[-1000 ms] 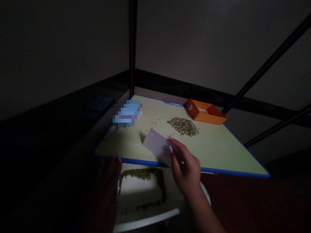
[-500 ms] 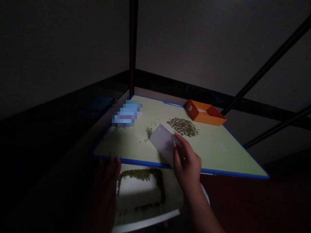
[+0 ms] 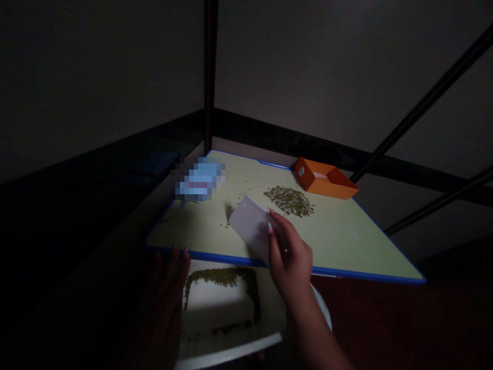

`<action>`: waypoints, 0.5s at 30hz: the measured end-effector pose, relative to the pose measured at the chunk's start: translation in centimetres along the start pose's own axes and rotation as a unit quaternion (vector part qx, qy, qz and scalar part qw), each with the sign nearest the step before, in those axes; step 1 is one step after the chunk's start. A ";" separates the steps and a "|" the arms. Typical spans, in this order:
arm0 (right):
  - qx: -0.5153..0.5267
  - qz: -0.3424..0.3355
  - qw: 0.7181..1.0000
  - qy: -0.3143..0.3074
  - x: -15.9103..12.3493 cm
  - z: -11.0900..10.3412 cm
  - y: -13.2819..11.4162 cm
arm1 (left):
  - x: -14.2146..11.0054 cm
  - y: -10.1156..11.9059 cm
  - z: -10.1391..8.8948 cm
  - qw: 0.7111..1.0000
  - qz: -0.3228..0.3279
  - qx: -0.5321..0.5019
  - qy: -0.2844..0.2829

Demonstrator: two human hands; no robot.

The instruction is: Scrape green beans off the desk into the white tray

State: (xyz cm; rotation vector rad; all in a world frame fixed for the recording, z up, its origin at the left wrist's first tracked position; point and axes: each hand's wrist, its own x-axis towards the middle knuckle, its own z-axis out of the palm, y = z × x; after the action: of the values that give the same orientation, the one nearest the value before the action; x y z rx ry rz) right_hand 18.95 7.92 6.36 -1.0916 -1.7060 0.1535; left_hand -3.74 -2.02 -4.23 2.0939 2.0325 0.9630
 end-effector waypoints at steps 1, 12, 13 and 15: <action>0.000 0.002 1.000 -0.001 0.0 0.1 0.0 | 0.0 0.0 0.0 1.000 0.001 0.002 -0.003; 0.085 0.053 0.994 -0.045 2.5 0.6 1.4 | -0.2 0.3 -0.5 1.000 -0.005 0.002 -0.003; 0.094 0.055 0.993 -0.050 2.9 0.7 1.6 | -0.1 0.2 -0.5 1.000 -0.005 0.003 -0.003; 0.110 0.057 0.990 -0.062 3.5 0.8 1.8 | 0.0 0.2 -0.4 1.000 -0.003 0.008 0.001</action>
State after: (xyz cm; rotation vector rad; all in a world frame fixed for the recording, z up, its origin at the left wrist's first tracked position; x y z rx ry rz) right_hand 19.23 11.83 7.40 -1.0321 -1.6913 0.4801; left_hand -3.74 -2.26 -3.79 2.0953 2.0520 0.9507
